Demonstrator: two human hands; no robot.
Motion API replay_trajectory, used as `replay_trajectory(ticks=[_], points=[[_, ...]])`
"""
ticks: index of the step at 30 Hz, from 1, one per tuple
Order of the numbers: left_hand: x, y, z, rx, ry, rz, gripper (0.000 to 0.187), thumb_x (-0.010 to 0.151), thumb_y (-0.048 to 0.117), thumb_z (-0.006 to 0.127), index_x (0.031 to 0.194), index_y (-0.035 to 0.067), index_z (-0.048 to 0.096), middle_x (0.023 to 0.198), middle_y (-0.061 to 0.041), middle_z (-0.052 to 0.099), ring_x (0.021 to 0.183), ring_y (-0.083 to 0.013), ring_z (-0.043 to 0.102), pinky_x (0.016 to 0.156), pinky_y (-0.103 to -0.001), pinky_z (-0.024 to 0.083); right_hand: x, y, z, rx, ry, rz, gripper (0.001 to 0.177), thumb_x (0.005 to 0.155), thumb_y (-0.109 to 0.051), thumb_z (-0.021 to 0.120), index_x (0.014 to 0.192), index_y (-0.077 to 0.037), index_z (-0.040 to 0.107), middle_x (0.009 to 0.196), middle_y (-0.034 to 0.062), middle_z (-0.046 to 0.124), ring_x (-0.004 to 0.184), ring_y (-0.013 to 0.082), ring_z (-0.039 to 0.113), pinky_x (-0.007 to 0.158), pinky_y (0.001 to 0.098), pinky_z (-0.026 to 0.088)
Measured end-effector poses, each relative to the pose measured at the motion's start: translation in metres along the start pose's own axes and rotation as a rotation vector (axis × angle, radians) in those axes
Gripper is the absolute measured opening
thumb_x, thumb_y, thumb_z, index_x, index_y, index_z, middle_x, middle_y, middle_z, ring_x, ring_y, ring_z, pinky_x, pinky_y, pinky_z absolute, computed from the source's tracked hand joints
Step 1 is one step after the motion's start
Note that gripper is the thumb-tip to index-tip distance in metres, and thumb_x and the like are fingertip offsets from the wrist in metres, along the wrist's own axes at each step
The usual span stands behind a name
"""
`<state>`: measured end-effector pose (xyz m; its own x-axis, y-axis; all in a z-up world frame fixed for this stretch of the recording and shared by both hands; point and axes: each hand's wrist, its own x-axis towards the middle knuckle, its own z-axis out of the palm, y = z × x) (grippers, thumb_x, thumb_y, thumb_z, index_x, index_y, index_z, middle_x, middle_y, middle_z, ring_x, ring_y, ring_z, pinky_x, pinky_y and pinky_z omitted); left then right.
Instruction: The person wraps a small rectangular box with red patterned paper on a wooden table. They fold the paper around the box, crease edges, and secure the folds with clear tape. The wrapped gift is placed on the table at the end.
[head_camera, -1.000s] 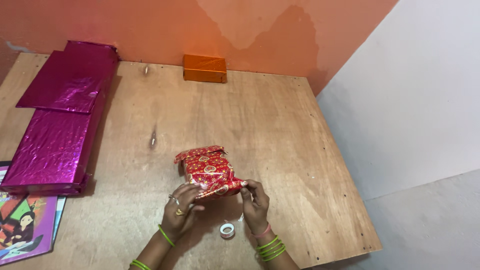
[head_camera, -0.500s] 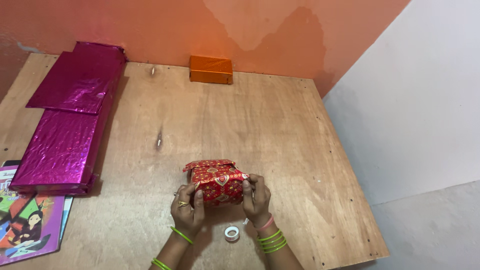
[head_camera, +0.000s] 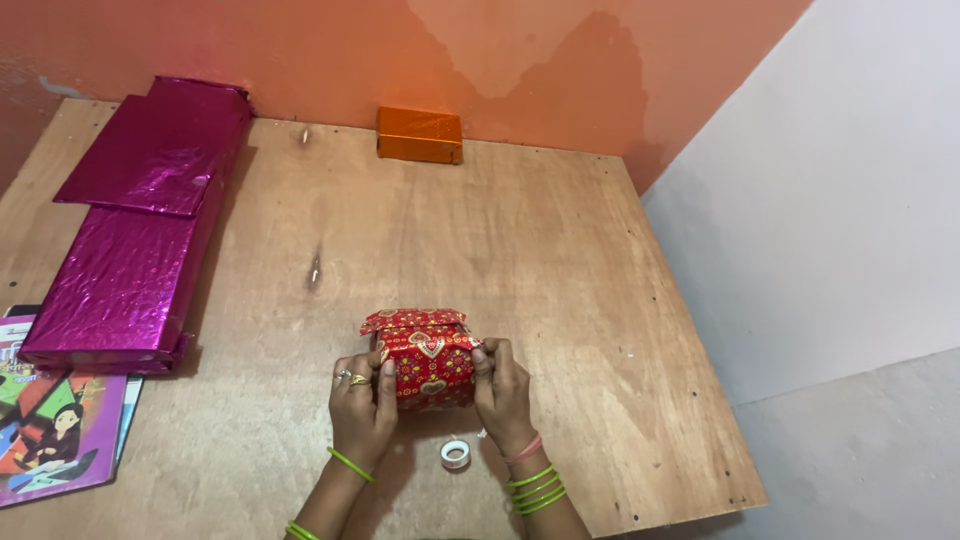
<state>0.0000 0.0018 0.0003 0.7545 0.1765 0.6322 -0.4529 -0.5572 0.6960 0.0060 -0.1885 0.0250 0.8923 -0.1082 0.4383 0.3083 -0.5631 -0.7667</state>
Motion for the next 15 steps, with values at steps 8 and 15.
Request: replay_trajectory(ticks=[8,15], points=[[0.001,-0.009,0.003,-0.013,-0.167,-0.37,0.019,0.099,0.02,0.061,0.096,0.001,0.065,0.074,-0.013,0.067,0.067,-0.0248,0.062,0.063,-0.04,0.05,-0.001,0.004,0.003,0.076,-0.013,0.153,0.017,0.101,-0.019,0.062,0.095,-0.003,0.061,0.062,0.005,0.061,0.054,0.0085,0.052,0.049,0.0282,0.042],[-0.009,-0.05,0.008,-0.407,-0.308,-0.721,0.023,0.096,0.023,0.069,0.091,0.001,0.069,0.069,-0.001,0.066,0.06,-0.0043,0.053,0.052,-0.023,0.042,-0.003,0.015,0.0,0.324,-0.136,0.388,0.012,0.098,-0.013,0.066,0.098,-0.002,0.062,0.073,-0.0009,0.063,0.066,0.0044,0.052,0.056,0.0226,0.043]])
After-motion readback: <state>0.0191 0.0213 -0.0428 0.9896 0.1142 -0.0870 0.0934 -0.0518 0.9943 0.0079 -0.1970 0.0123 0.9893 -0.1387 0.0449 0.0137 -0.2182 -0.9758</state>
